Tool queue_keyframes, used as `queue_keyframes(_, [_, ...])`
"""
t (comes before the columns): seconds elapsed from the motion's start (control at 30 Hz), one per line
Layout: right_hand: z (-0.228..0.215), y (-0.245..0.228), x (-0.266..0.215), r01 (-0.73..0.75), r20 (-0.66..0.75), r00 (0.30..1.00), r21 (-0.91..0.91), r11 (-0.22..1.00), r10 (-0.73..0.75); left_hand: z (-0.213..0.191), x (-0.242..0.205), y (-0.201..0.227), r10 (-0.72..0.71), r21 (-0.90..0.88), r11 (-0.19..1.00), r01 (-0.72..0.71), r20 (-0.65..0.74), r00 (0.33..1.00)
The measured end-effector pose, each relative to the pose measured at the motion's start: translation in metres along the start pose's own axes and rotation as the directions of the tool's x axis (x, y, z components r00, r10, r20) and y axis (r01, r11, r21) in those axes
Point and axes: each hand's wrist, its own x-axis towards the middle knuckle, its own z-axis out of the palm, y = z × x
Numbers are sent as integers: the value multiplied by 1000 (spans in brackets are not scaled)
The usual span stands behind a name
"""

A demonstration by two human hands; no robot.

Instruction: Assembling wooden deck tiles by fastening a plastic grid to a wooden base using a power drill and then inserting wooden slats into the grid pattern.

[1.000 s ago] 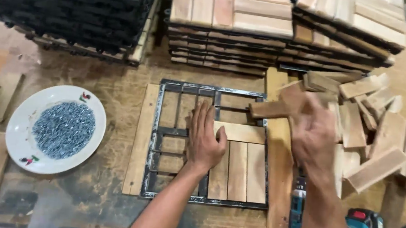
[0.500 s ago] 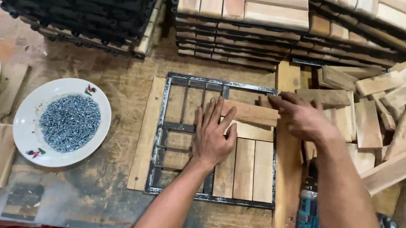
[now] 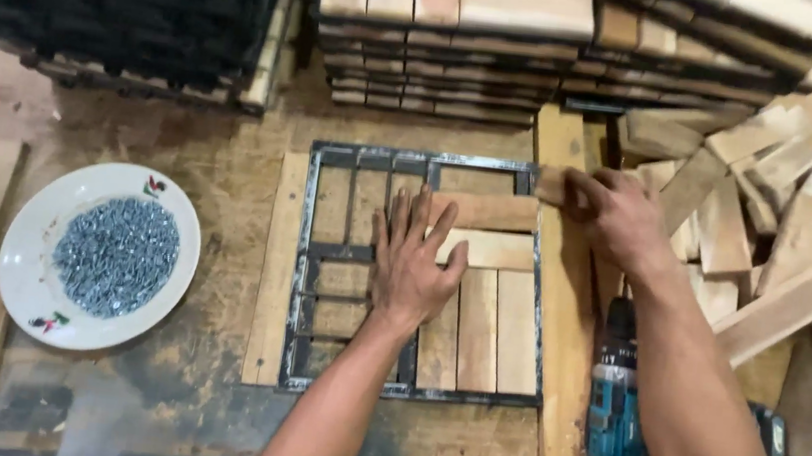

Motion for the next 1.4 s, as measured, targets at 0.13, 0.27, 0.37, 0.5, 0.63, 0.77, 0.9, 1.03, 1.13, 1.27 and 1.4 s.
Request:
queue_keyframes(0.13, [-21, -4, -12, -248, 12, 969, -36, 968, 248, 5, -2, -1, -71, -52, 996, 72, 32, 997])
queue_keyframes(0.27, [-13, -31, -21, 234, -251, 960, 481, 845, -123, -5, -2, 1, -93, -149, 984, 101, 59, 994])
queue_keyframes(0.37, [-36, -86, -18, 101, -40, 995, 375, 921, -93, -3, -2, 0, -79, -153, 985, 84, 41, 996])
queue_keyframes(0.5, [-41, -93, -10, -51, 82, 997, 495, 867, 13, 2, -5, -2, -76, -167, 983, 73, -14, 997])
queue_keyframes(0.63, [-26, -81, -9, -86, 6, 994, 636, 767, 107, -7, -2, 3, -69, -214, 976, 46, -97, 993])
queue_keyframes(0.77, [-13, -81, -16, 278, -222, 959, 627, 728, -176, 3, 0, -1, -45, -233, 972, 11, -141, 989])
queue_keyframes(0.9, [-38, -97, -34, 47, 32, 995, 696, 716, -97, 17, -4, -12, -6, -166, 986, -26, -187, 982])
queue_keyframes(1.03, [-48, -93, -35, -220, 76, 974, 543, 810, 214, 8, -6, -17, -39, -300, 954, -7, -148, 988])
queue_keyframes(1.13, [-73, -109, -39, -313, 196, 948, 730, 608, 252, -5, -1, -16, -39, -446, 895, -3, -86, 996])
queue_keyframes(1.27, [-50, -108, -39, -149, 71, 979, 888, 435, 192, -8, -2, -17, -69, -533, 846, 16, -80, 994])
queue_keyframes(1.4, [-64, -118, -45, -86, 7, 979, 921, 380, 203, -6, -2, -21, -72, -546, 838, -9, -126, 989])
